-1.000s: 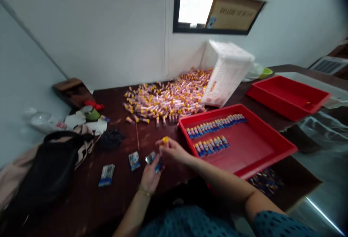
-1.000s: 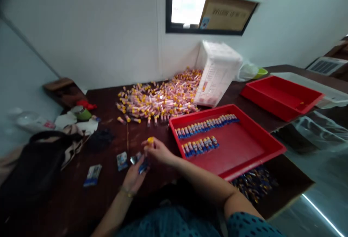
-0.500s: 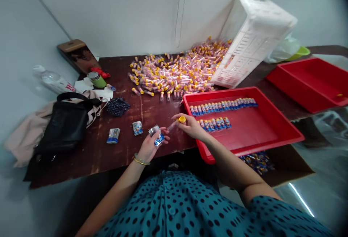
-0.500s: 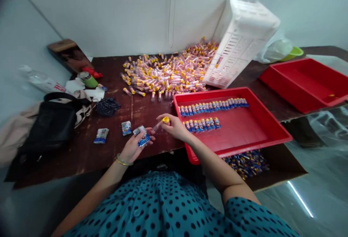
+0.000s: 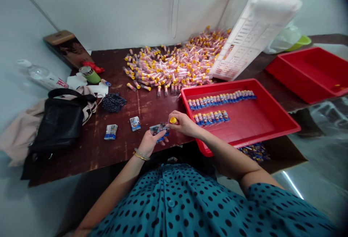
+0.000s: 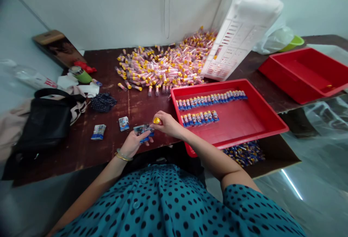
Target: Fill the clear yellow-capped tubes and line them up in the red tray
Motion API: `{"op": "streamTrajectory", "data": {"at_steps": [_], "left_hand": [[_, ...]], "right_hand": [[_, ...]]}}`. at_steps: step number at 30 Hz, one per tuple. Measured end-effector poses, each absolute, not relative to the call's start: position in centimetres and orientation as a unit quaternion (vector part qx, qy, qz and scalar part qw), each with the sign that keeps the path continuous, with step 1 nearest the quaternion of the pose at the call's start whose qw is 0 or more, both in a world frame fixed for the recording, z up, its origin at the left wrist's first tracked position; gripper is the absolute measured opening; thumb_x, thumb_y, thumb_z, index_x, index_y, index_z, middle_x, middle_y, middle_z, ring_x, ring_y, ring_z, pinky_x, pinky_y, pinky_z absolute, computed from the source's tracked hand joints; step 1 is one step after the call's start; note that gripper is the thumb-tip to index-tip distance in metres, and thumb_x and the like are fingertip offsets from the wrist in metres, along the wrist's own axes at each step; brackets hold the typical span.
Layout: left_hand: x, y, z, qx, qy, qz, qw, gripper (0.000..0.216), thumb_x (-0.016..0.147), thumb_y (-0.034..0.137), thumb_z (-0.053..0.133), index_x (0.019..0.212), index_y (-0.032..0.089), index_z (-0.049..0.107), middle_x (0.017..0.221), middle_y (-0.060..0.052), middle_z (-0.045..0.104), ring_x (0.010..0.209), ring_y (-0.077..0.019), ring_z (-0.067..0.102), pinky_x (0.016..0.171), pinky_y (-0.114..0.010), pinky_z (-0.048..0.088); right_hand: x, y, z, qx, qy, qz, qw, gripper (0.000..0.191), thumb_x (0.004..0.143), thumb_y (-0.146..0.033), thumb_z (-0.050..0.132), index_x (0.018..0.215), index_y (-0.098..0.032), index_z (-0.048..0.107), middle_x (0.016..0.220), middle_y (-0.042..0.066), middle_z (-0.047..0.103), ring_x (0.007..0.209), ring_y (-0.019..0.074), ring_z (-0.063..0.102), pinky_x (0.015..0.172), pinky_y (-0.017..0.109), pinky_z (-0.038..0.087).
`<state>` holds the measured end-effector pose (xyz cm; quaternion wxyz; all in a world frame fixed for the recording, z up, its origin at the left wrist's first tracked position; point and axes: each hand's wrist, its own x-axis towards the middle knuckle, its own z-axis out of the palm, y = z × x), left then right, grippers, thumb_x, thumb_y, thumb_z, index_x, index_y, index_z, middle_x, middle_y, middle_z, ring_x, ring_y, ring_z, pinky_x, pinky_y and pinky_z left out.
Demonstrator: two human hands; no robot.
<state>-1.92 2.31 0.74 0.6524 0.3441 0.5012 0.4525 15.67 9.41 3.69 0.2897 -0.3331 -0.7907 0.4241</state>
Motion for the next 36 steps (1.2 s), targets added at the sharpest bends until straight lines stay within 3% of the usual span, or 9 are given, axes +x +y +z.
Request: {"op": "streamTrajectory", "data": {"at_steps": [4,9,16,23,31,36], "left_hand": [[-2.7,2.2,0.6,0.345,0.519,0.442,0.645,0.028,0.068,0.034,0.08,0.078,0.012,0.066,0.063,-0.002,0.065,0.05,-0.0131,0.06,0.041,-0.021,0.042],[-2.8,2.2,0.5,0.342,0.523,0.429,0.652,0.031,0.059,0.028,0.086,0.068,0.015,0.059,0.062,0.002,0.062,0.05,-0.0097,0.055,0.043,-0.019,0.037],[-2.3,2.5,0.8,0.358,0.516,0.407,0.663,0.032,0.059,0.026,0.086,0.069,0.016,0.058,0.061,0.003,0.06,0.051,-0.0096,0.054,0.043,-0.02,0.036],[-1.8,1.9,0.4,0.326,0.485,0.354,0.73,0.031,0.064,0.026,0.084,0.071,0.017,0.055,0.058,0.003,0.059,0.049,-0.0087,0.053,0.043,-0.018,0.035],[-1.0,1.7,-0.1,0.35,0.496,0.343,0.717,0.03,0.063,0.026,0.084,0.067,0.017,0.056,0.055,0.003,0.058,0.048,-0.0084,0.051,0.044,-0.019,0.034],[-1.0,1.9,0.2,0.343,0.496,0.345,0.719,0.031,0.06,0.024,0.084,0.068,0.017,0.055,0.056,0.004,0.059,0.048,-0.0088,0.051,0.043,-0.019,0.034]], "right_hand": [[16.8,9.9,3.7,-0.354,-0.749,0.463,0.316,0.018,0.084,-0.034,0.066,0.083,-0.016,0.062,0.087,0.002,0.057,0.081,0.0141,0.056,0.079,0.028,0.045],[18.9,11.1,4.5,-0.395,-0.58,0.603,0.378,0.035,0.08,-0.039,0.07,0.105,-0.017,0.06,0.082,0.001,0.064,0.06,0.01,0.057,0.055,0.023,0.046],[19.4,10.9,6.5,-0.352,-0.579,0.637,0.368,0.034,0.077,-0.043,0.074,0.097,-0.018,0.062,0.085,0.001,0.066,0.063,0.0094,0.057,0.054,0.021,0.047],[19.2,9.4,6.6,-0.362,-0.689,0.524,0.345,0.024,0.081,-0.033,0.071,0.1,-0.019,0.064,0.089,0.001,0.067,0.079,0.0134,0.06,0.075,0.026,0.048],[20.5,10.2,6.2,-0.37,-0.592,0.594,0.399,0.027,0.08,-0.039,0.072,0.086,-0.019,0.056,0.094,0.002,0.066,0.061,0.0082,0.054,0.055,0.022,0.045],[20.5,10.2,5.9,-0.358,-0.584,0.634,0.358,0.028,0.08,-0.042,0.071,0.086,-0.018,0.058,0.094,0.003,0.067,0.062,0.0089,0.055,0.053,0.022,0.047]]}}
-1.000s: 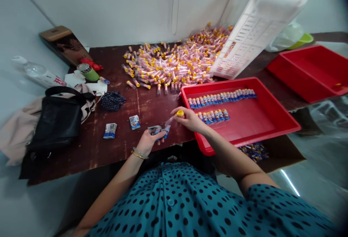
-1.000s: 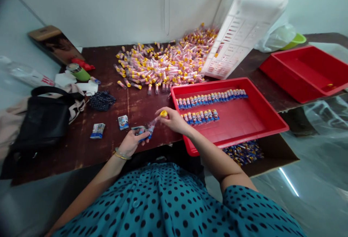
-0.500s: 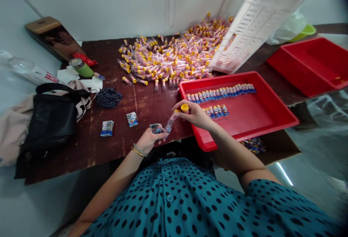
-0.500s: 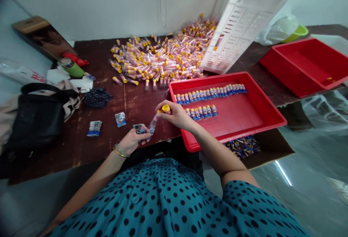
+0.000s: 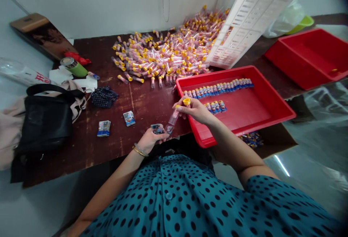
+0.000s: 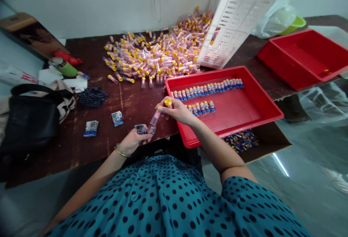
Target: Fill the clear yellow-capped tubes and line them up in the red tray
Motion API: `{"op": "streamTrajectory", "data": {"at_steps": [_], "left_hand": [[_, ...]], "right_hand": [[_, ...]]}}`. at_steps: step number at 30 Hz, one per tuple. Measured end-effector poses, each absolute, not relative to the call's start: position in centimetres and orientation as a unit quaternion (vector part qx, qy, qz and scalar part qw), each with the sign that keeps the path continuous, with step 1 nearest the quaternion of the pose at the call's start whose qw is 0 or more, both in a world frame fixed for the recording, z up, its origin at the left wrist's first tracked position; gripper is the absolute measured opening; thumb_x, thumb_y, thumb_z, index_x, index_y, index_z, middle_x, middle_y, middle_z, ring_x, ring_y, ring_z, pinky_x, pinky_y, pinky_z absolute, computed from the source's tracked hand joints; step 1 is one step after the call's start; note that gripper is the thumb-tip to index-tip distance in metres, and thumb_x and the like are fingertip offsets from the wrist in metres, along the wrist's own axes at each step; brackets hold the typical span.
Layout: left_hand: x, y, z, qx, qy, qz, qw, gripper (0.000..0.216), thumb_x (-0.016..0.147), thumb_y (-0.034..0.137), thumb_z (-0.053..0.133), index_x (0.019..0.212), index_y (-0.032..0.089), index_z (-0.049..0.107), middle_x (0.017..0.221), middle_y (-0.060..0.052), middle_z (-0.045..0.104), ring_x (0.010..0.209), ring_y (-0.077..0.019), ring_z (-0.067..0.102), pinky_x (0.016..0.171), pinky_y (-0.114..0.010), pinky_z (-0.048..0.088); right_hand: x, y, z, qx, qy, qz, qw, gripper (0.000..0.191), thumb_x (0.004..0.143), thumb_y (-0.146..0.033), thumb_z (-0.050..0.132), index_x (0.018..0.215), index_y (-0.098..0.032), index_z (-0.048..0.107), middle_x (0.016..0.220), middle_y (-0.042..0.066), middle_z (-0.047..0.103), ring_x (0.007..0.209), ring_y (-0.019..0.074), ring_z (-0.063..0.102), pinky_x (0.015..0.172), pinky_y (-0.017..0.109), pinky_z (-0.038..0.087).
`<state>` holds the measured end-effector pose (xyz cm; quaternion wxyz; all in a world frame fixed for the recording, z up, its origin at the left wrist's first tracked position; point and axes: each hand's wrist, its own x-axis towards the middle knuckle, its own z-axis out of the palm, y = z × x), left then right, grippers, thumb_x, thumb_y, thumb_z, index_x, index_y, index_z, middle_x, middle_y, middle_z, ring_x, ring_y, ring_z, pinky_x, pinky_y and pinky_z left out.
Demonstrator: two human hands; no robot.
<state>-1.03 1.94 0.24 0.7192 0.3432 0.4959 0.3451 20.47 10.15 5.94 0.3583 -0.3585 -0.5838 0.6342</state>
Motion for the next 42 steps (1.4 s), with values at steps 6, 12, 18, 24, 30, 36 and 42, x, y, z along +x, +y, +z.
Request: {"op": "streamTrajectory", "data": {"at_steps": [6,12,18,24,30,36,42], "left_hand": [[-0.8,1.7,0.8,0.291,0.465,0.317,0.774,0.035,0.059,0.027,0.086,0.071,0.017,0.054,0.061,0.003,0.059,0.051,-0.0096,0.056,0.042,-0.018,0.033],[-0.2,1.3,0.3,0.309,0.48,0.325,0.754,0.035,0.061,0.031,0.086,0.075,0.016,0.058,0.062,0.003,0.06,0.051,-0.0093,0.056,0.044,-0.019,0.037],[0.3,1.0,0.6,0.277,0.473,0.365,0.753,0.043,0.066,0.043,0.083,0.091,0.016,0.061,0.07,0.0,0.064,0.057,-0.0116,0.059,0.046,-0.02,0.041],[0.9,0.8,1.9,0.3,0.467,0.39,0.735,0.038,0.068,0.044,0.081,0.088,0.016,0.065,0.071,0.001,0.063,0.059,-0.0114,0.058,0.047,-0.02,0.042],[1.5,0.8,2.7,0.324,0.479,0.399,0.711,0.036,0.068,0.045,0.081,0.084,0.015,0.066,0.069,0.001,0.062,0.06,-0.011,0.055,0.047,-0.02,0.042],[1.8,0.9,2.5,0.329,0.485,0.396,0.707,0.036,0.068,0.044,0.081,0.086,0.016,0.067,0.07,0.001,0.062,0.059,-0.0106,0.054,0.048,-0.02,0.043],[2.2,1.3,2.3,0.324,0.515,0.402,0.684,0.041,0.064,0.044,0.083,0.09,0.015,0.068,0.078,-0.001,0.064,0.062,-0.011,0.056,0.049,-0.02,0.044]], "right_hand": [[20.3,9.2,5.3,-0.383,-0.674,0.534,0.338,0.023,0.082,-0.037,0.07,0.09,-0.016,0.063,0.088,0.002,0.066,0.07,0.011,0.056,0.065,0.023,0.046],[20.1,8.2,4.2,-0.399,-0.647,0.556,0.337,0.023,0.082,-0.038,0.069,0.088,-0.017,0.064,0.084,0.002,0.067,0.067,0.0109,0.056,0.061,0.022,0.044],[19.3,5.6,2.2,-0.411,-0.618,0.572,0.348,0.028,0.08,-0.039,0.072,0.095,-0.016,0.066,0.087,0.002,0.068,0.074,0.0129,0.06,0.071,0.025,0.048],[19.1,3.6,2.2,-0.417,-0.59,0.589,0.362,0.033,0.079,-0.04,0.074,0.103,-0.019,0.065,0.093,0.002,0.068,0.078,0.0148,0.063,0.074,0.026,0.052],[19.5,3.5,2.7,-0.409,-0.579,0.601,0.369,0.028,0.079,-0.04,0.073,0.095,-0.018,0.066,0.097,0.003,0.068,0.077,0.0145,0.063,0.07,0.026,0.052],[19.6,3.6,2.7,-0.374,-0.581,0.601,0.401,0.022,0.08,-0.035,0.072,0.092,-0.017,0.065,0.107,0.006,0.067,0.097,0.0185,0.063,0.089,0.031,0.05],[19.9,3.7,2.1,-0.431,-0.538,0.565,0.452,0.042,0.079,-0.036,0.074,0.116,-0.022,0.062,0.108,0.005,0.065,0.101,0.0182,0.062,0.091,0.031,0.049]]}}
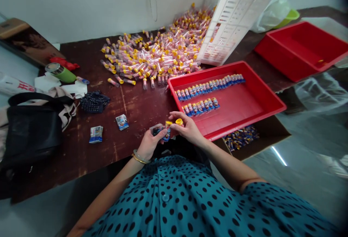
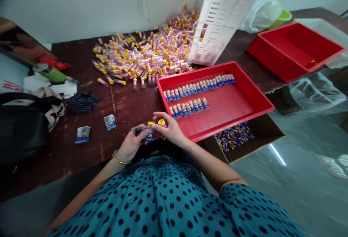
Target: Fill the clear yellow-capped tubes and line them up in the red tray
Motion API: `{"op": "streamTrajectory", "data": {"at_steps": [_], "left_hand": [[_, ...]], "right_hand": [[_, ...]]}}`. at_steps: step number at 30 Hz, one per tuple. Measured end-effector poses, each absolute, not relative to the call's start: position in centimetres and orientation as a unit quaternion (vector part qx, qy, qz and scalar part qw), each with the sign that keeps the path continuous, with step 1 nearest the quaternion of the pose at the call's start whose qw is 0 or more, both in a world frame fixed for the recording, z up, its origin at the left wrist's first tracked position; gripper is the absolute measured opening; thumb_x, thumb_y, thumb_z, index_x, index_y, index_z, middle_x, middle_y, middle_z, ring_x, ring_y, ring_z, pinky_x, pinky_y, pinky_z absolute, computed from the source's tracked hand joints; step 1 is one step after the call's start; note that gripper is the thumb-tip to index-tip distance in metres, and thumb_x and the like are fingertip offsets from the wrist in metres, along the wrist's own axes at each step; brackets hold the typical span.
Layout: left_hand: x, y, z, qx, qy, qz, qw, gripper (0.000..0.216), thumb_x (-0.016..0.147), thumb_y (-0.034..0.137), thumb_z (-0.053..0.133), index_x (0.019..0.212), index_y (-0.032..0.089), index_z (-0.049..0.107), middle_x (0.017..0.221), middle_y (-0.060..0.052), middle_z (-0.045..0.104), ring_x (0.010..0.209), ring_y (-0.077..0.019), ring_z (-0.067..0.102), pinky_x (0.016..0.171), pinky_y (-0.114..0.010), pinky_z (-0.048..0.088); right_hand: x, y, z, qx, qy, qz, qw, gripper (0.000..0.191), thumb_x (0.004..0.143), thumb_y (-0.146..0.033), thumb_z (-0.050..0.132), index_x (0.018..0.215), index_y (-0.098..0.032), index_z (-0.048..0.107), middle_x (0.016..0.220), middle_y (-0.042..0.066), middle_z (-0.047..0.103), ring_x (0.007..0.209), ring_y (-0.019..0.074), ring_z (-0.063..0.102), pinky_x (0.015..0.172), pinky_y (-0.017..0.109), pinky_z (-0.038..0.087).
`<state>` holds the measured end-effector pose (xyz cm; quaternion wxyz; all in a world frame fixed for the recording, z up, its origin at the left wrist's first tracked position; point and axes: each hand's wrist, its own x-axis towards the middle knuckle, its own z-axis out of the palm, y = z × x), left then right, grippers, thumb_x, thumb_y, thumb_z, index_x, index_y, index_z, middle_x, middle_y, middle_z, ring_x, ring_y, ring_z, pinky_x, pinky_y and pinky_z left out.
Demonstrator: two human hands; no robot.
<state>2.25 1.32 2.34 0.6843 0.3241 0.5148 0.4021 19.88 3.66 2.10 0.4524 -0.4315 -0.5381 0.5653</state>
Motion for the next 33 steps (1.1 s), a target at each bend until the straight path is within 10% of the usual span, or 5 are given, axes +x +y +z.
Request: {"op": "streamTrajectory", "data": {"at_steps": [9,24,33], "left_hand": [[3.1,1.6,2.2,0.347,0.514,0.378,0.687,0.038,0.066,0.043,0.082,0.087,0.015,0.068,0.076,-0.001,0.065,0.063,-0.0115,0.057,0.049,-0.02,0.043],[3.6,2.3,1.7,0.304,0.471,0.377,0.737,0.036,0.075,0.039,0.076,0.1,0.015,0.07,0.087,-0.005,0.068,0.071,-0.0138,0.062,0.062,-0.024,0.05],[3.3,1.8,1.3,0.295,0.468,0.314,0.771,0.036,0.074,0.039,0.077,0.1,0.016,0.069,0.087,-0.008,0.072,0.075,-0.0195,0.068,0.057,-0.026,0.053]], "right_hand": [[20.8,3.4,2.2,-0.403,-0.572,0.563,0.441,0.018,0.082,-0.034,0.071,0.087,-0.017,0.066,0.118,0.008,0.062,0.111,0.0208,0.06,0.1,0.033,0.043],[30.4,8.7,1.4,-0.512,-0.489,0.516,0.481,0.038,0.086,-0.048,0.061,0.112,-0.022,0.053,0.089,0.002,0.065,0.077,0.0144,0.063,0.075,0.03,0.053],[45.0,16.6,-1.2,-0.773,-0.517,0.272,0.248,0.034,0.073,-0.017,0.071,0.105,-0.01,0.063,0.073,0.006,0.066,0.065,0.0167,0.059,0.069,0.03,0.047]]}}
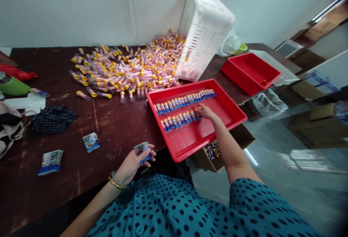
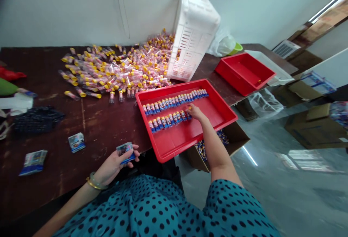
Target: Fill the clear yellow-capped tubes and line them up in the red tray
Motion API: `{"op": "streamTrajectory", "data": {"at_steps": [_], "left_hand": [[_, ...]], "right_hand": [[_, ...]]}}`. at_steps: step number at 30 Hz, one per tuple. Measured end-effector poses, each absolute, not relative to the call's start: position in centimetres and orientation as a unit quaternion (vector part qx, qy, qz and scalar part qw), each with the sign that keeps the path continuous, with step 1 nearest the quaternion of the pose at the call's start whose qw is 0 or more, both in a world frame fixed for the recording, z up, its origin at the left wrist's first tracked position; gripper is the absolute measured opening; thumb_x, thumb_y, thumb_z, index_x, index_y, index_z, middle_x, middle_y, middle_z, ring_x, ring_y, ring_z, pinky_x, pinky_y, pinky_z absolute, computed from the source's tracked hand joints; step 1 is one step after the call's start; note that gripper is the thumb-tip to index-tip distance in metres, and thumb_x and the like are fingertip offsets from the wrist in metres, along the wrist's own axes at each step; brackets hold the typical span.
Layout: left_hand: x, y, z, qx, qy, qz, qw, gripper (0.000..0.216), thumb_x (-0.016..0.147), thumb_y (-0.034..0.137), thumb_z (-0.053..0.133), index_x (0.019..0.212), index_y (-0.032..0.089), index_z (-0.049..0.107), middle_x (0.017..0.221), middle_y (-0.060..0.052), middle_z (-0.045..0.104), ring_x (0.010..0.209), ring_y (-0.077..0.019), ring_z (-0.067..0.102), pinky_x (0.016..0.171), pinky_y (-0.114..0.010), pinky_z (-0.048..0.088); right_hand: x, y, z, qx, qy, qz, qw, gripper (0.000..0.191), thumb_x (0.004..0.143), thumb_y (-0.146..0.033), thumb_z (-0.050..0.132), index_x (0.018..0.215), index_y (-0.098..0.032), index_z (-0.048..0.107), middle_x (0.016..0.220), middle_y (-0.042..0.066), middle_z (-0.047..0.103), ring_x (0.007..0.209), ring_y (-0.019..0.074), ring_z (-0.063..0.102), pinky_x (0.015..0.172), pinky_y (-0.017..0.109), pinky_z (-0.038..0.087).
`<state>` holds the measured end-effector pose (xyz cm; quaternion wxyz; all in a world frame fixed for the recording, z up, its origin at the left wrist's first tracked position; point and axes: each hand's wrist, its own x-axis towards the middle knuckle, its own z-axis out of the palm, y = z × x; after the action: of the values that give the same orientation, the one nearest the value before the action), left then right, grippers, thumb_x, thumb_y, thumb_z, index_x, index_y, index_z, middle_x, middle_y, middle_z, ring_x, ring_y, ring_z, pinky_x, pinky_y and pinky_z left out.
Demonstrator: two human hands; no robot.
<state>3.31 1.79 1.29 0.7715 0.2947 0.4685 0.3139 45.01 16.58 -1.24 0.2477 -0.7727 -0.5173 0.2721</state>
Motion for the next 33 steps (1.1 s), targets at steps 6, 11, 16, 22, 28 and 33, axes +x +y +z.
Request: {"op": "streamTrajectory", "data": {"at_steps": [6,11,16,22,28,33], "left_hand": [[3.4,2.3,1.0,0.26,0.483,0.354,0.757,0.032,0.072,0.042,0.078,0.087,0.014,0.069,0.08,-0.007,0.072,0.075,-0.02,0.07,0.056,-0.025,0.053],[4.2,3.0,0.6,0.23,0.516,0.414,0.713,0.036,0.06,0.035,0.087,0.08,0.015,0.063,0.065,-0.001,0.068,0.059,-0.0148,0.065,0.048,-0.02,0.046],[4.6,3.0,1.2,0.188,0.482,0.475,0.712,0.037,0.055,0.025,0.088,0.084,0.016,0.066,0.074,0.002,0.068,0.067,-0.0126,0.065,0.064,-0.024,0.054],[2.9,2.3,0.9,0.217,0.474,0.406,0.751,0.038,0.061,0.031,0.086,0.09,0.014,0.07,0.078,-0.002,0.069,0.065,-0.0149,0.064,0.058,-0.028,0.054],[1.8,1.9,-0.1,0.269,0.484,0.391,0.735,0.031,0.064,0.038,0.083,0.075,0.013,0.068,0.063,-0.001,0.064,0.056,-0.0134,0.06,0.049,-0.023,0.045],[1.3,1.9,-0.5,0.311,0.488,0.371,0.726,0.03,0.059,0.034,0.086,0.067,0.014,0.065,0.059,0.001,0.062,0.053,-0.0107,0.054,0.05,-0.022,0.043]], "right_hand": [[42.1,14.9,-0.2,-0.774,-0.524,0.236,0.266,0.037,0.084,-0.027,0.058,0.118,-0.011,0.059,0.078,0.007,0.066,0.059,0.0154,0.057,0.062,0.029,0.046],[30.4,10.1,2.1,-0.593,-0.619,0.401,0.323,0.03,0.084,-0.046,0.061,0.082,-0.017,0.065,0.065,0.001,0.061,0.056,0.0128,0.052,0.058,0.025,0.042],[20.4,5.9,2.4,-0.463,-0.647,0.514,0.322,0.025,0.082,-0.042,0.066,0.08,-0.017,0.066,0.073,0.0,0.065,0.065,0.0124,0.056,0.062,0.023,0.044],[20.1,6.9,2.5,-0.445,-0.673,0.509,0.299,0.024,0.083,-0.039,0.064,0.076,-0.016,0.064,0.065,-0.002,0.058,0.059,0.0092,0.048,0.055,0.02,0.039],[20.5,7.4,2.3,-0.487,-0.575,0.578,0.314,0.029,0.085,-0.045,0.06,0.097,-0.019,0.062,0.062,-0.005,0.051,0.05,0.0081,0.043,0.045,0.019,0.035],[22.1,8.0,3.6,-0.479,-0.548,0.608,0.318,0.036,0.086,-0.036,0.06,0.119,-0.022,0.062,0.082,-0.001,0.063,0.073,0.0121,0.058,0.067,0.024,0.05]]}}
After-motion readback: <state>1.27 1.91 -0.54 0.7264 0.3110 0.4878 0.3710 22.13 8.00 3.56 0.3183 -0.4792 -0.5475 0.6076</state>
